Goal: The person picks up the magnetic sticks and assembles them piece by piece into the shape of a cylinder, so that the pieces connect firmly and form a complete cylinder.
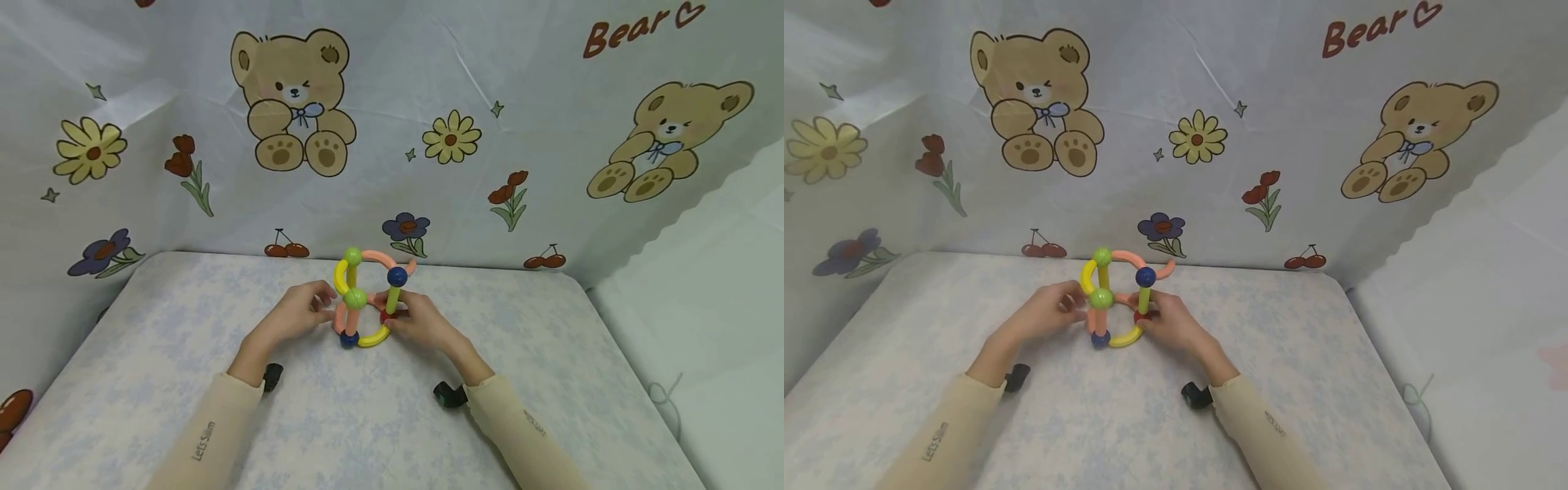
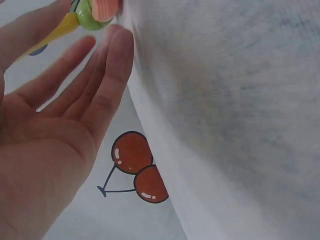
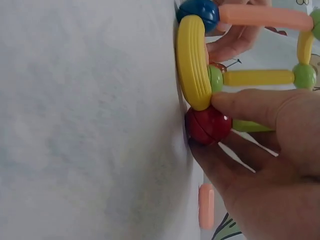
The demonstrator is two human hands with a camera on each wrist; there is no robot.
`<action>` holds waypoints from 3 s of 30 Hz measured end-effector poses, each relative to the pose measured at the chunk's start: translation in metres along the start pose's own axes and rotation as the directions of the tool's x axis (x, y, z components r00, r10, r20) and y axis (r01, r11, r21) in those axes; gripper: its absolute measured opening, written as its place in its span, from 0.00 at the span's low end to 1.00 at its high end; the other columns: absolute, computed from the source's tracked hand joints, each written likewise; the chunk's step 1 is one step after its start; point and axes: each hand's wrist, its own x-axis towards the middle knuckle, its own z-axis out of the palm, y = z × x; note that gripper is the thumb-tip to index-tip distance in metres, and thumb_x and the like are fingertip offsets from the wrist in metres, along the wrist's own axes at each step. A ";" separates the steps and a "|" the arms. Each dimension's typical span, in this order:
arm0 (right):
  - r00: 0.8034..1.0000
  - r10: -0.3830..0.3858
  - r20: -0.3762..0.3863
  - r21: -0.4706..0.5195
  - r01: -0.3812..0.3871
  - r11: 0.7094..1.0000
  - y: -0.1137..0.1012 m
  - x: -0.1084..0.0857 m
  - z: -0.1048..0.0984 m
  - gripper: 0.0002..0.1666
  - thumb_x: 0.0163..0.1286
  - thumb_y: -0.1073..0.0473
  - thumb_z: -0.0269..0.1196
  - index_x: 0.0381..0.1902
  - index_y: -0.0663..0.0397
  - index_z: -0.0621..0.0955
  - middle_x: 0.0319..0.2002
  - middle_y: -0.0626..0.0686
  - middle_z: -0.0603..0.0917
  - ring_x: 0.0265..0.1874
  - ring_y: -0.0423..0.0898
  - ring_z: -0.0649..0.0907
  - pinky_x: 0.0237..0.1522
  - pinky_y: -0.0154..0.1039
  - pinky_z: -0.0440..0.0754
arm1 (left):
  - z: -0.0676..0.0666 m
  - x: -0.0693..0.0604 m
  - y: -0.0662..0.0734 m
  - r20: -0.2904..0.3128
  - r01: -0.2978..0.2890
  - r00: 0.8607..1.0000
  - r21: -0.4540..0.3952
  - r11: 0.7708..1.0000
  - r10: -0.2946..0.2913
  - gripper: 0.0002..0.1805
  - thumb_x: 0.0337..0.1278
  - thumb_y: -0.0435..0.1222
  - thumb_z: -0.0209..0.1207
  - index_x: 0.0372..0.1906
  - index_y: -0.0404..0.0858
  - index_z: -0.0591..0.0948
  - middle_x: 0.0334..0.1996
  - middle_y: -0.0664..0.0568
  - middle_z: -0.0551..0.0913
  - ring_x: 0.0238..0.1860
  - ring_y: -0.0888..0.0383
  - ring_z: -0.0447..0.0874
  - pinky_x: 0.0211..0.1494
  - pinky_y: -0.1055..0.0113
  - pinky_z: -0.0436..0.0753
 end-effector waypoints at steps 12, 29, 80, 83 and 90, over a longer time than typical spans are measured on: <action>0.988 -0.093 0.120 0.014 0.092 0.996 0.003 0.024 -0.015 0.26 0.71 0.74 0.64 0.66 0.60 0.79 0.62 0.57 0.84 0.65 0.54 0.83 0.67 0.50 0.80 | 0.006 0.001 -0.004 -0.047 0.033 0.998 -0.089 0.995 -0.037 0.19 0.65 0.33 0.70 0.58 0.34 0.81 0.38 0.44 0.84 0.30 0.54 0.79 0.33 0.61 0.80; 0.745 0.434 -0.506 -0.040 -0.523 0.851 0.040 0.064 -0.030 0.19 0.77 0.46 0.62 0.35 0.57 0.79 0.27 0.53 0.82 0.24 0.48 0.72 0.25 0.40 0.67 | 0.001 -0.004 -0.008 0.034 0.082 0.996 -0.105 0.991 -0.079 0.17 0.58 0.34 0.74 0.48 0.33 0.80 0.29 0.47 0.79 0.27 0.54 0.75 0.32 0.61 0.77; 0.971 0.222 0.091 0.650 -0.227 0.726 -0.055 -0.018 -0.051 0.22 0.79 0.62 0.62 0.61 0.77 0.77 0.35 0.53 0.89 0.34 0.43 0.88 0.42 0.34 0.88 | 0.004 -0.006 -0.008 0.172 0.051 0.985 -0.181 0.982 -0.019 0.33 0.47 0.36 0.82 0.57 0.33 0.77 0.31 0.46 0.80 0.31 0.52 0.78 0.36 0.59 0.79; 0.971 0.227 0.072 0.642 -0.219 0.734 -0.057 -0.019 -0.049 0.23 0.79 0.62 0.63 0.61 0.77 0.78 0.35 0.53 0.90 0.34 0.43 0.89 0.43 0.35 0.88 | 0.004 -0.006 -0.007 0.172 0.038 0.985 -0.190 0.981 -0.005 0.35 0.47 0.36 0.82 0.59 0.35 0.77 0.31 0.47 0.81 0.31 0.52 0.77 0.36 0.59 0.78; 0.974 0.221 0.043 0.603 -0.202 0.772 -0.061 -0.017 -0.040 0.22 0.77 0.62 0.65 0.62 0.73 0.78 0.37 0.54 0.91 0.35 0.44 0.91 0.45 0.40 0.90 | 0.001 -0.008 -0.008 0.186 0.035 0.983 -0.198 0.980 0.002 0.32 0.48 0.36 0.81 0.56 0.35 0.77 0.27 0.48 0.79 0.28 0.52 0.76 0.34 0.61 0.77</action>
